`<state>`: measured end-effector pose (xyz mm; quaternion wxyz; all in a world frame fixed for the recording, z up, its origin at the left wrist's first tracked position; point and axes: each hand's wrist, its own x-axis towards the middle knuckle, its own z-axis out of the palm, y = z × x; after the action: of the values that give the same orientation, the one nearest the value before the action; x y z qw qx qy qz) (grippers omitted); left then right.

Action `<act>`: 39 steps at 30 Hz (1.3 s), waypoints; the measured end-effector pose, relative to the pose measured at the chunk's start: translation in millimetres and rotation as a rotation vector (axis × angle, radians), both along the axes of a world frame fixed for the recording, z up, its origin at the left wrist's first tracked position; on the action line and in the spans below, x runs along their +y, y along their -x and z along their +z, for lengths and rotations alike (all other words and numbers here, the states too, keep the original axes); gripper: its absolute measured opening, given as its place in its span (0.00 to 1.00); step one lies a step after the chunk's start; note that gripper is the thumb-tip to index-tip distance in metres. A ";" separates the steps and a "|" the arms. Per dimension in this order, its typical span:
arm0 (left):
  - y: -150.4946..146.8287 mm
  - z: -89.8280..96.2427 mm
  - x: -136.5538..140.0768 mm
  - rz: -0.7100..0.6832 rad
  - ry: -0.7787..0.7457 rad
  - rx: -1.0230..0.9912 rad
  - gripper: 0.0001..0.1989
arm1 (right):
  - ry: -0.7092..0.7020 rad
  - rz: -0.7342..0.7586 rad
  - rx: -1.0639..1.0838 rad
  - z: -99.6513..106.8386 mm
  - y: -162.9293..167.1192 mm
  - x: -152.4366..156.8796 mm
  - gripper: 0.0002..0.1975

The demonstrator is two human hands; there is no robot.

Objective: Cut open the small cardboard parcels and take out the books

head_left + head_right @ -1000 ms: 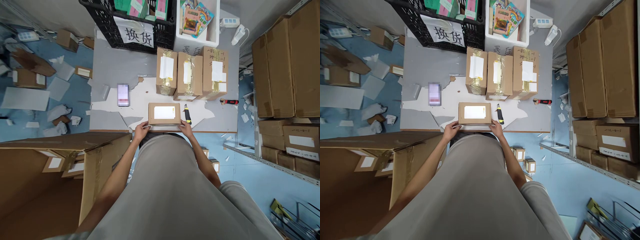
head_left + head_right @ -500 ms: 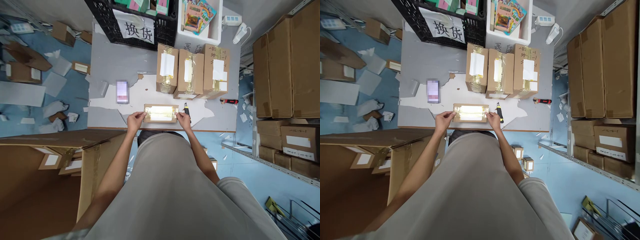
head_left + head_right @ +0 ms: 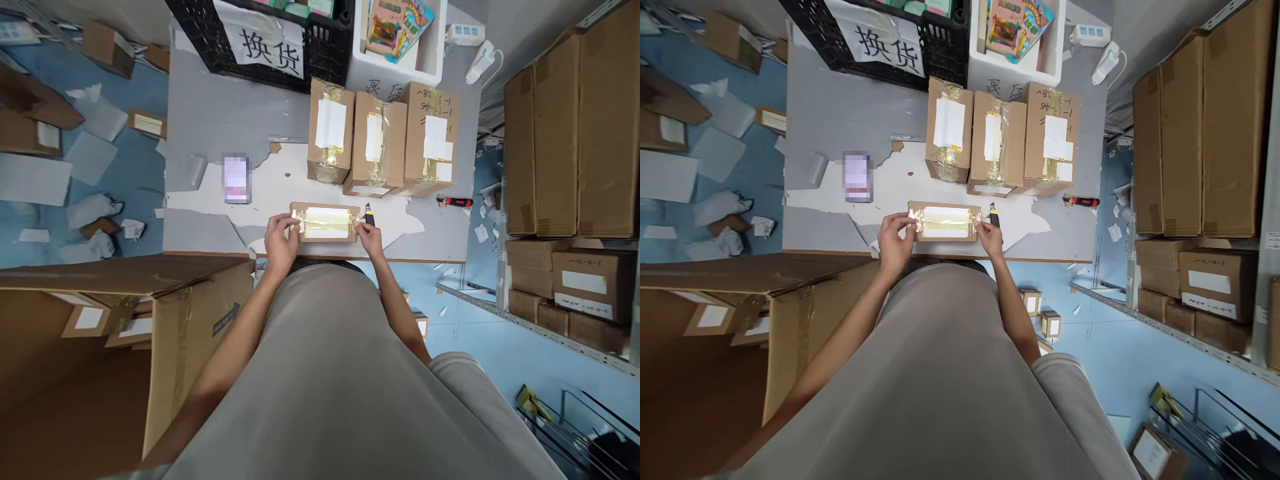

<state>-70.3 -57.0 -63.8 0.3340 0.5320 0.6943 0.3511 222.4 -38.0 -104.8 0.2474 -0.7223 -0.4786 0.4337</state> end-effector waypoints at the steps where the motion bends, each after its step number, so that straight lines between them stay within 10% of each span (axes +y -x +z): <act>1: -6.6 8.3 -2.5 -0.051 -0.017 0.001 0.10 | 0.013 -0.059 0.028 -2.5 -6.9 -1.7 0.39; 11: -74.7 56.2 -14.1 -0.566 -0.088 -0.043 0.25 | 0.071 -0.267 -0.006 -18.3 -52.0 -9.9 0.36; 17: -51.0 53.0 -9.9 -0.406 -0.021 0.068 0.25 | 0.057 -0.212 0.001 -10.1 -43.0 -9.6 0.28; 27: 55.8 -17.5 12.0 -0.053 0.248 0.066 0.19 | 0.068 0.135 -0.308 29.0 35.3 2.2 0.13; 39: 119.8 -50.2 3.4 0.170 0.275 0.138 0.20 | -0.143 0.607 -0.570 106.7 164.3 4.2 0.21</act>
<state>-190.1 -53.6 -114.0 0.3243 0.4437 0.7995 0.2424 58.1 -33.8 1.9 0.0158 -0.6206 -0.7478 0.2354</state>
